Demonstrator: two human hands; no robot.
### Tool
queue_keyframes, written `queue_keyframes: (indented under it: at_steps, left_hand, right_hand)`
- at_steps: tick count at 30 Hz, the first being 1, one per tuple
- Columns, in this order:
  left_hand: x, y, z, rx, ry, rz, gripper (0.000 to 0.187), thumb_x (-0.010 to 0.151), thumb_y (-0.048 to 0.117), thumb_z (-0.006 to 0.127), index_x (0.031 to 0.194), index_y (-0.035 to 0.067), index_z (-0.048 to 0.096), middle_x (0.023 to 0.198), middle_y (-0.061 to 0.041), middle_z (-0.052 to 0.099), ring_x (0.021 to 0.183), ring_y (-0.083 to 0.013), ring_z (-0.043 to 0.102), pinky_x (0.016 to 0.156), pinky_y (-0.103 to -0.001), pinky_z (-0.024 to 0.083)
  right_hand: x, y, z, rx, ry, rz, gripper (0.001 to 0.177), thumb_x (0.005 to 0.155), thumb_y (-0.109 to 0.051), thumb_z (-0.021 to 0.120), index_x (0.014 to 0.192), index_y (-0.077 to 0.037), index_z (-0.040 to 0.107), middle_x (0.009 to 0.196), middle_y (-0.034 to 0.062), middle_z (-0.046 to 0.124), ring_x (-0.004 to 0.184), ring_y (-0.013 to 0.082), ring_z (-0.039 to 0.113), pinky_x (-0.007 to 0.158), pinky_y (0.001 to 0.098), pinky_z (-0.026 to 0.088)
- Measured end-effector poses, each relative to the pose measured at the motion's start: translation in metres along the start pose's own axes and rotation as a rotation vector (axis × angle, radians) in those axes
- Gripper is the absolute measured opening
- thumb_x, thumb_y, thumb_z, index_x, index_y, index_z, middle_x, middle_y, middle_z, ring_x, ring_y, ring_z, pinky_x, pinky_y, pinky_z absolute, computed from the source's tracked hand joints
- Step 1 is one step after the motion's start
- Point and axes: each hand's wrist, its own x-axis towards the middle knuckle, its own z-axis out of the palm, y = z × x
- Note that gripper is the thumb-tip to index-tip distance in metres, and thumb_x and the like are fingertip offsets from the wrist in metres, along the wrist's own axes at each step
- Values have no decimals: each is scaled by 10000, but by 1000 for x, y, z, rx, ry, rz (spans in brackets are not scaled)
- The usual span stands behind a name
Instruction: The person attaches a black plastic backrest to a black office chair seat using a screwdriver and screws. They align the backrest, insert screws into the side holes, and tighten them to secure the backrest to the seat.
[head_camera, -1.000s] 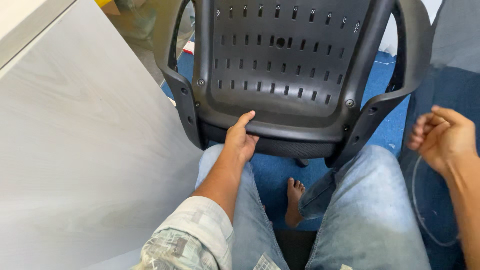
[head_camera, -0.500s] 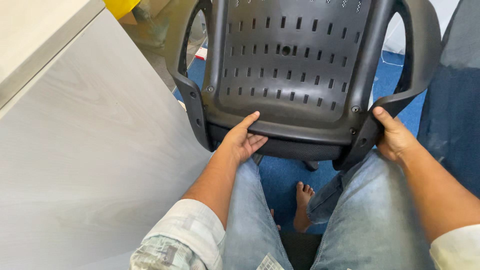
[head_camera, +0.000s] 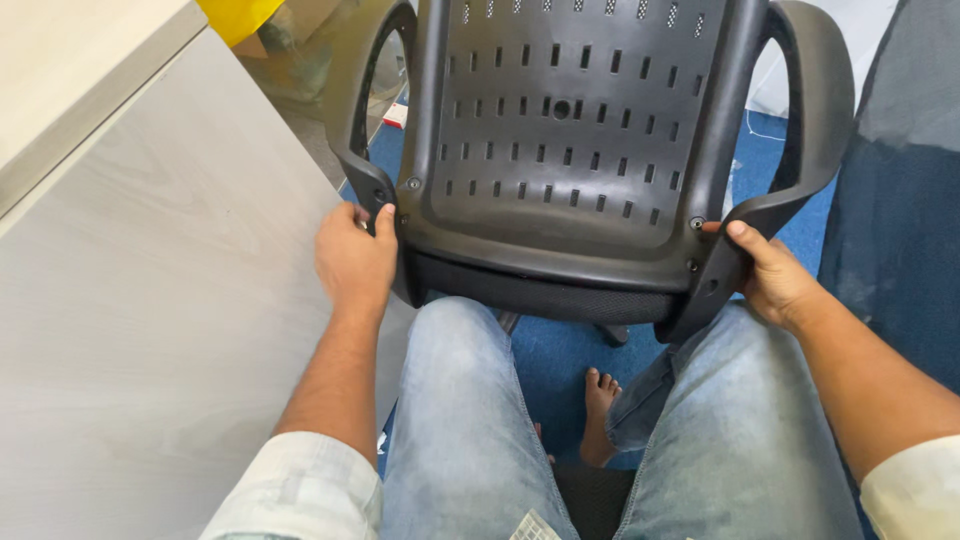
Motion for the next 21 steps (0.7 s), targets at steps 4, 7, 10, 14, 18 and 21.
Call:
queue_keyframes:
  at_steps: [4,7,10,14,18,21]
  left_hand:
    - [16,-28,30,-291,166,361,684,920,417,752,1318,-99,544,1324,-252,541,1194,-386,526,968,-430,443]
    - [38,-46,60,-633,-94,118,606,1011,521,581,1361,30,522,1239,-98,621,1161,-249,565,968,-363,419]
    - [59,-70,68,-1042,-326,-460,580,985,562,457,1228,54,598,1125,-98,658,1043,-247,594,906,-384,461]
    - [72,-89,81,-1203,-495,-647,491,977,518,461,1132,78,614,1062,-101,663,986,-265,613,869,-432,496]
    - [97,-83,89,-1255,-607,-689,413,969,474,464,1036,102,630,999,-104,669,930,-283,631,833,-480,531]
    - [118,-72,94,-1276,-684,-635,366,963,441,466,964,120,642,951,-106,673,888,-297,645,805,-516,558]
  right_hand:
    - [10,17,-7,57,23,-47,647,873,-615,683,1271,-109,620,1180,117,663,1076,302,636,927,526,489]
    - [22,22,-16,76,64,-78,657,854,-630,703,1246,-108,626,1206,101,670,1106,289,637,968,504,481]
    - [35,18,-24,83,14,-90,666,829,-635,715,1240,-119,625,1222,75,667,1143,273,620,1022,498,453]
    - [45,17,-33,110,-43,-91,703,818,-648,708,1240,-89,652,1248,63,683,1227,257,593,1144,462,363]
    - [49,9,-33,221,-94,-11,747,801,-703,716,1231,-103,603,1281,79,644,1279,281,548,1195,512,317]
    - [40,0,-38,306,-166,-39,973,759,-875,507,1301,-69,562,1395,149,583,1353,330,525,1216,553,318]
